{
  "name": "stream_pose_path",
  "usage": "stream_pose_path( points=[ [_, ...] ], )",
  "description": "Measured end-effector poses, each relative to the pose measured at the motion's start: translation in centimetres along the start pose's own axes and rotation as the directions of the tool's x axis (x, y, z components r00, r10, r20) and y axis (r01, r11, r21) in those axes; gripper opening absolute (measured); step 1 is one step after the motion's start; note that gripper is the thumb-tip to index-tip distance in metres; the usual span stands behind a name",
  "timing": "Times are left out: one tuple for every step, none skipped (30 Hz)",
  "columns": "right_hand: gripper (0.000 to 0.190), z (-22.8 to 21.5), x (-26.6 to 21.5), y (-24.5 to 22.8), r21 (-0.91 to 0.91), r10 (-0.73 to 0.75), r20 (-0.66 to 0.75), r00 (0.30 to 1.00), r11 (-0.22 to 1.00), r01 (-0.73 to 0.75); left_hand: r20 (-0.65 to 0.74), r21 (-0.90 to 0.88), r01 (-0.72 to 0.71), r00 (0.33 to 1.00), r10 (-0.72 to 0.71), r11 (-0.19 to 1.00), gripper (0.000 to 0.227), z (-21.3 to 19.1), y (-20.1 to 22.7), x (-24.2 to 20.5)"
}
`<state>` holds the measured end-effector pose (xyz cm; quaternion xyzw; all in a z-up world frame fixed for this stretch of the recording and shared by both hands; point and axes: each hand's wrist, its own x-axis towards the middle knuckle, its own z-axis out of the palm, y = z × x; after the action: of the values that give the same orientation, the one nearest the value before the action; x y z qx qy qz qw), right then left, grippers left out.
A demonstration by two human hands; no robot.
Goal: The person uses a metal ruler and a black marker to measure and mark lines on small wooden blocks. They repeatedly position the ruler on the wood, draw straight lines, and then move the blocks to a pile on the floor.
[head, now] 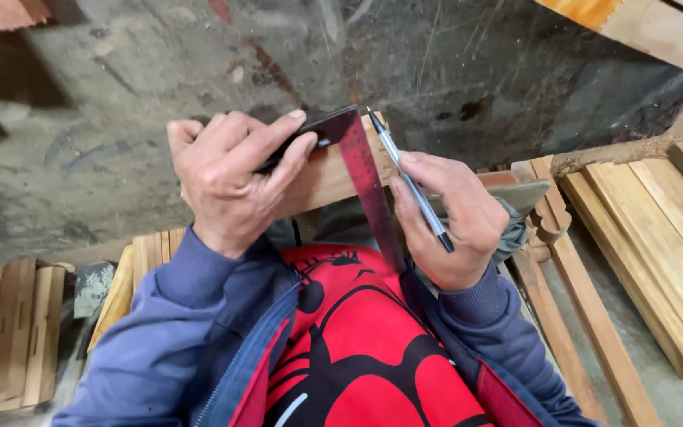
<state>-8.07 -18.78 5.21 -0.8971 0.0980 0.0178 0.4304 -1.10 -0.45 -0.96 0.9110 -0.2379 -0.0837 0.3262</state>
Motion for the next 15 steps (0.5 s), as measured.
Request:
stream_pose_path(
  points=[
    [0.014, 0.1, -0.2, 0.1, 0.011, -0.021, 0.003, 1.000, 1.000, 0.021, -0.014, -0.013, -0.004, 1.000, 0.004, 1.000, 0.009, 0.0, 0.0, 0.1],
    [0.014, 0.0, -0.3, 0.1, 0.014, -0.018, 0.004, 1.000, 1.000, 0.018, -0.010, -0.012, -0.003, 1.000, 0.003, 1.000, 0.009, 0.0, -0.1, 0.0],
    [0.014, 0.0, -0.5, 0.2, 0.017, -0.038, 0.011, 0.999, 0.999, 0.038, -0.017, -0.004, -0.011, 1.000, 0.011, 1.000, 0.008, 0.1, -0.1, 0.0],
    [0.015, -0.1, -0.7, 0.3, 0.017, -0.059, 0.017, 0.998, 0.998, 0.059, -0.026, 0.001, -0.021, 0.999, 0.021, 1.000, 0.008, 0.2, -0.1, 0.0],
    [0.015, -0.1, -0.7, 0.2, 0.016, -0.058, 0.017, 0.998, 0.998, 0.057, -0.025, -0.001, -0.022, 0.999, 0.022, 1.000, 0.008, 0.0, -0.1, 0.0],
    [0.014, -0.2, -0.8, 0.1, 0.010, -0.054, 0.024, 0.998, 0.998, 0.054, -0.012, 0.015, -0.030, 0.999, 0.031, 0.999, 0.008, 0.0, -0.1, -0.1],
    [0.014, -0.2, -0.9, 0.0, 0.005, -0.051, 0.032, 0.998, 0.999, 0.050, 0.002, 0.030, -0.039, 0.999, 0.039, 0.999, 0.008, -0.1, -0.1, -0.1],
    [0.014, -0.3, -1.0, -0.1, 0.004, -0.041, 0.037, 0.998, 0.999, 0.041, 0.010, 0.026, -0.035, 0.999, 0.034, 0.999, 0.008, 0.0, 0.0, -0.2],
    [0.013, -0.5, -1.0, -0.2, -0.001, -0.048, 0.052, 0.998, 0.999, 0.048, -0.005, 0.006, -0.035, 0.999, 0.035, 0.999, 0.008, 0.0, 0.1, -0.3],
    [0.013, -0.5, -0.8, -0.1, -0.008, -0.066, 0.056, 0.996, 0.998, 0.067, -0.032, -0.010, -0.046, 0.998, 0.046, 0.999, 0.008, 0.1, 0.0, 0.0],
    [0.013, -0.6, -0.7, -0.2, -0.011, -0.069, 0.050, 0.996, 0.997, 0.070, -0.036, -0.011, -0.053, 0.998, 0.052, 0.999, 0.008, 0.2, -0.2, 0.0],
    [0.012, -0.7, -0.8, -0.3, -0.007, -0.059, 0.056, 0.997, 0.998, 0.059, -0.026, 0.001, -0.052, 0.998, 0.052, 0.999, 0.008, 0.2, -0.2, -0.1],
    [0.012, -0.8, -0.9, -0.5, -0.002, -0.048, 0.062, 0.997, 0.999, 0.048, -0.016, 0.013, -0.052, 0.998, 0.053, 0.999, 0.009, 0.2, -0.2, -0.3],
    [0.012, -0.9, -1.0, -0.4, -0.004, -0.048, 0.064, 0.997, 0.999, 0.048, -0.017, 0.011, -0.050, 0.999, 0.051, 0.999, 0.009, 0.2, -0.1, -0.3],
    [0.012, -0.9, -1.1, -0.4, -0.012, -0.052, 0.073, 0.996, 0.999, 0.053, -0.024, -0.004, -0.046, 0.999, 0.046, 0.999, 0.009, 0.2, 0.0, -0.3]
  ],
)
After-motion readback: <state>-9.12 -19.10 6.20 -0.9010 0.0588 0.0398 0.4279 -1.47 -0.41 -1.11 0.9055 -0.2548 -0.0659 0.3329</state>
